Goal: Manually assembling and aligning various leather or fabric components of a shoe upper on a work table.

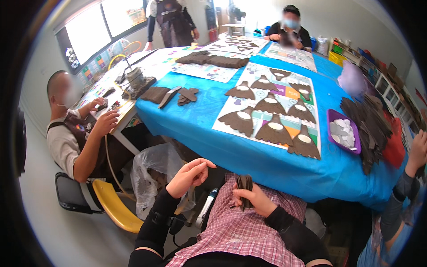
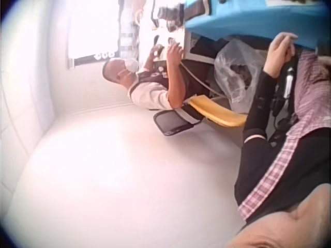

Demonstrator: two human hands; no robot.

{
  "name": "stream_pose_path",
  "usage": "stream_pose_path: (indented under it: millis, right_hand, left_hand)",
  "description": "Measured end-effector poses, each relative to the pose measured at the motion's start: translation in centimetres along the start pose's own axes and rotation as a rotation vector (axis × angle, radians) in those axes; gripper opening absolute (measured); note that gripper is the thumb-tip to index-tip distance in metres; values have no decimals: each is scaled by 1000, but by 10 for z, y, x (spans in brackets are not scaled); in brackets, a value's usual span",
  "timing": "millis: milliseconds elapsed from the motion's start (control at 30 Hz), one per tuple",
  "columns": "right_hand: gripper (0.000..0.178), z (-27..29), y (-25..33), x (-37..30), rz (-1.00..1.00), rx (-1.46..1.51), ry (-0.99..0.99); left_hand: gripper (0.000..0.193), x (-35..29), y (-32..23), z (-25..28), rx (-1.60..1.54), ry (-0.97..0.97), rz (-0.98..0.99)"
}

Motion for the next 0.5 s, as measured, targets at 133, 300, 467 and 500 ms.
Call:
stream_pose_path:
  millis: [133, 300, 467, 500]
  right_hand:
    - [42, -3, 56, 16, 531, -714, -143]
    - [77, -50, 98, 64, 792, -1146, -197]
    - [81, -64, 133, 119, 904, -1309, -131]
    - [80, -68, 137, 131, 880, -1317, -118]
  left_hand:
    - [32, 26, 0, -26, 9, 3, -77]
    - [44, 74, -11, -31, 356, -365, -349]
    - [36, 113, -33, 27, 55, -465, -459]
    - [35, 118, -38, 42, -47, -488, -503]
Point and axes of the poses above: each hand's wrist, its own x-axis towards the middle knuckle, its own z-axis out of the back of the hand, y = z × x, the point moved 3 cm from there along x, towards the middle knuckle, and after that the axes turned 10 degrees about x, right-handed, at the moved point
